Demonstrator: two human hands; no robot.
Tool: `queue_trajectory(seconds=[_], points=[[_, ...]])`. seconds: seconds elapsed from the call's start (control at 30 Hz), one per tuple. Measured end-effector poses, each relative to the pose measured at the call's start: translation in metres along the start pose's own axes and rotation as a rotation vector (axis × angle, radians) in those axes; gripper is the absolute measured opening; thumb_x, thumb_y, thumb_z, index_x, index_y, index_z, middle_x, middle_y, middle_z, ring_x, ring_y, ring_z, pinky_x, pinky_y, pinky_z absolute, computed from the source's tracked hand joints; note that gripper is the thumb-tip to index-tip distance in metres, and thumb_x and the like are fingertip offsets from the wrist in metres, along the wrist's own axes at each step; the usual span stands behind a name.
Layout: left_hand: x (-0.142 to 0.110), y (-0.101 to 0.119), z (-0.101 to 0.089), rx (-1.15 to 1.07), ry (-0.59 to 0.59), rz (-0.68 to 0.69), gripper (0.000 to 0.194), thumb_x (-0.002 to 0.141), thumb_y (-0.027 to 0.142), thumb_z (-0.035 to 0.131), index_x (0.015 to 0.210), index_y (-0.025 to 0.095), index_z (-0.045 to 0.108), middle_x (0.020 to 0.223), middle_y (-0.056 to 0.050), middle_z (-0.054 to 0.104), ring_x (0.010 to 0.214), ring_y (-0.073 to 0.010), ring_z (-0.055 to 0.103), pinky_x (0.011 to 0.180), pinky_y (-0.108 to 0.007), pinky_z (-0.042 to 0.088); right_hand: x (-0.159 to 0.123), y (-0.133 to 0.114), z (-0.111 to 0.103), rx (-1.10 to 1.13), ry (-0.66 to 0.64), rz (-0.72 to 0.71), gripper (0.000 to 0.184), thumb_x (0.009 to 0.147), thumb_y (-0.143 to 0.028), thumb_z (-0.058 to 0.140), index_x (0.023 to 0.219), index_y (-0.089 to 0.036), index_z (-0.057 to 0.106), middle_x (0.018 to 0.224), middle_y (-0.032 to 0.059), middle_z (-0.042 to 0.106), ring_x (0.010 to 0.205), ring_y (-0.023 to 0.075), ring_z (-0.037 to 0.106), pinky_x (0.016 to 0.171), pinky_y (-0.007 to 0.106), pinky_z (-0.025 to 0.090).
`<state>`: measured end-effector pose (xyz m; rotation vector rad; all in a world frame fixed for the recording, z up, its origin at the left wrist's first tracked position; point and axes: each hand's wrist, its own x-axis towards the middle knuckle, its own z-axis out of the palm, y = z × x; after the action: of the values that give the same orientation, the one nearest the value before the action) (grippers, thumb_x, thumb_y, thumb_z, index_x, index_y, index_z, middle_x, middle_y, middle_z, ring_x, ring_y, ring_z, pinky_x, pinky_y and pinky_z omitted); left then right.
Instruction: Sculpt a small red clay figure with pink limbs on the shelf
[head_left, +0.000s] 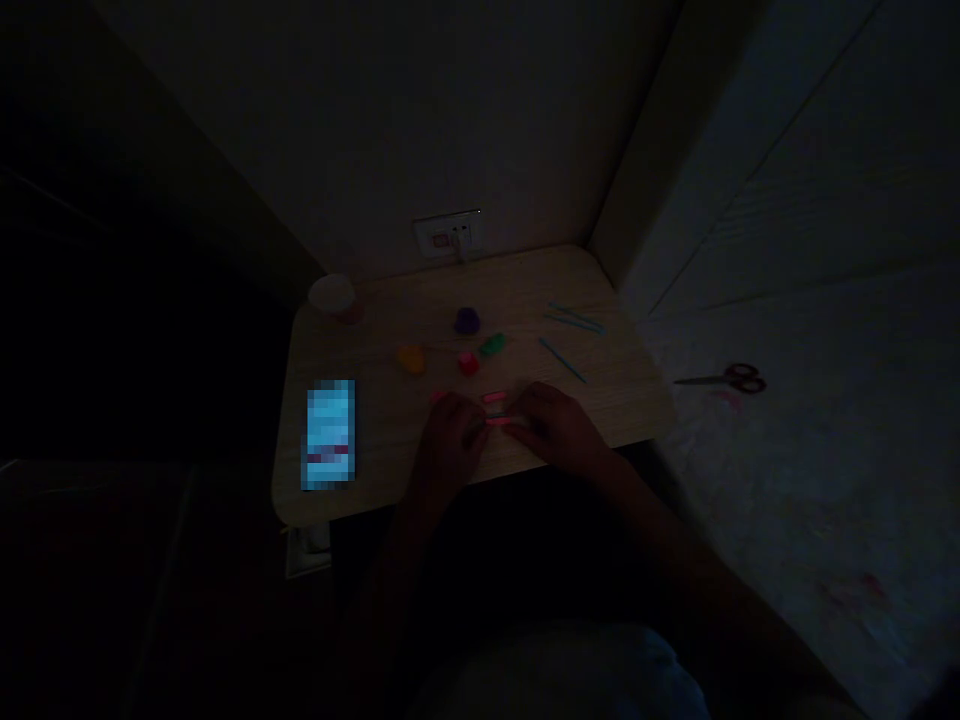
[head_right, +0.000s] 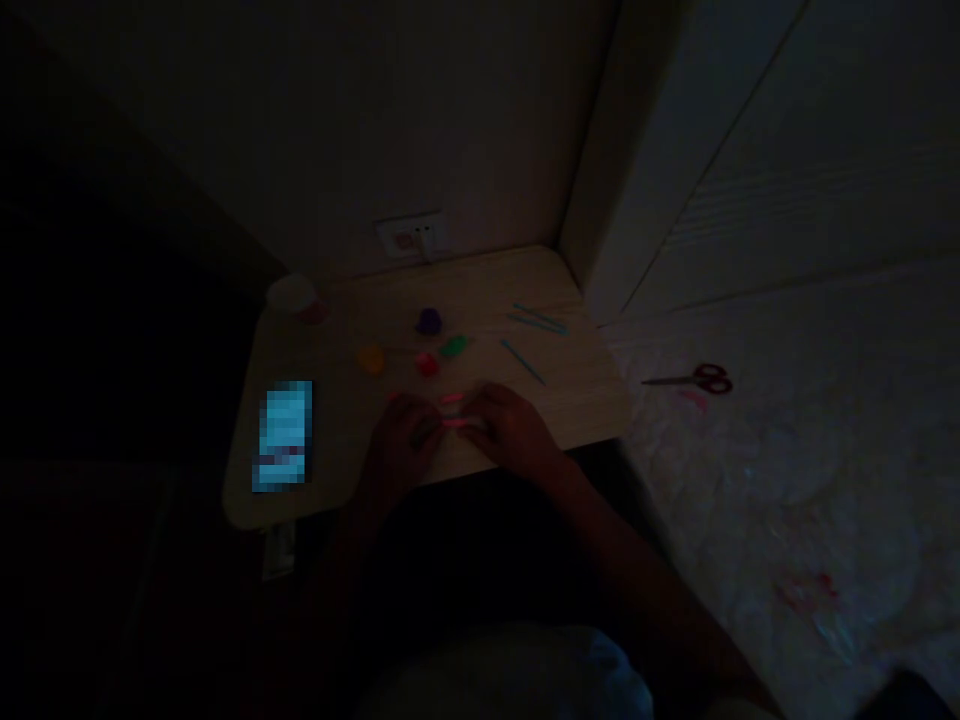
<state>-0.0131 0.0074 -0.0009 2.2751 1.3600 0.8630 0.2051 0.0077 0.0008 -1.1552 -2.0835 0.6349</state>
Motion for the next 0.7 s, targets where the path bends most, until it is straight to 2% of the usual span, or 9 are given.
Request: queue_trajectory(seconds=[0.1,0.4,0.7], points=[[0.0000,-0.0018,0.0003,-0.005,-0.001,0.021,0.005,0.093,0.017,0.064,0.097,0.021,0.065,0.102,-0.005,0.064,0.102,-0.0231,0.060,0.098,-0.041,0.051,0.0011,-0.0003,0.0032,-0.048,0.011,0.023,0.014,0.094,-0.029,0.074,0.104,-0.021,0.072,0.103,0.0096,0.068,0.097,0.0249,0.066,0.087,0.038,0.054],[0.0000,-0.0021,-0.0009,-0.020,-0.003,0.039,0.004,0.094,0.016,0.065,0.094,0.020,0.067,0.100,-0.005,0.063,0.099,-0.0218,0.061,0.093,-0.039,0.054,0.0018,-0.0009,0.0068,-0.129,0.039,0.030,0.008,0.094,-0.025,0.071,0.100,-0.020,0.072,0.100,0.0099,0.069,0.096,0.0255,0.065,0.087,0.038,0.054],[0.0025,0.0037,-0.0029,0.021,-0.038,0.046,0.008,0.090,0.016,0.066,0.096,0.020,0.065,0.103,-0.006,0.063,0.102,-0.0243,0.060,0.097,-0.043,0.052,0.0038,-0.0032,0.0014,-0.181,-0.017,0.016,0.012,0.098,-0.030,0.067,0.099,-0.020,0.072,0.099,0.0098,0.068,0.092,0.0241,0.066,0.082,0.036,0.053]])
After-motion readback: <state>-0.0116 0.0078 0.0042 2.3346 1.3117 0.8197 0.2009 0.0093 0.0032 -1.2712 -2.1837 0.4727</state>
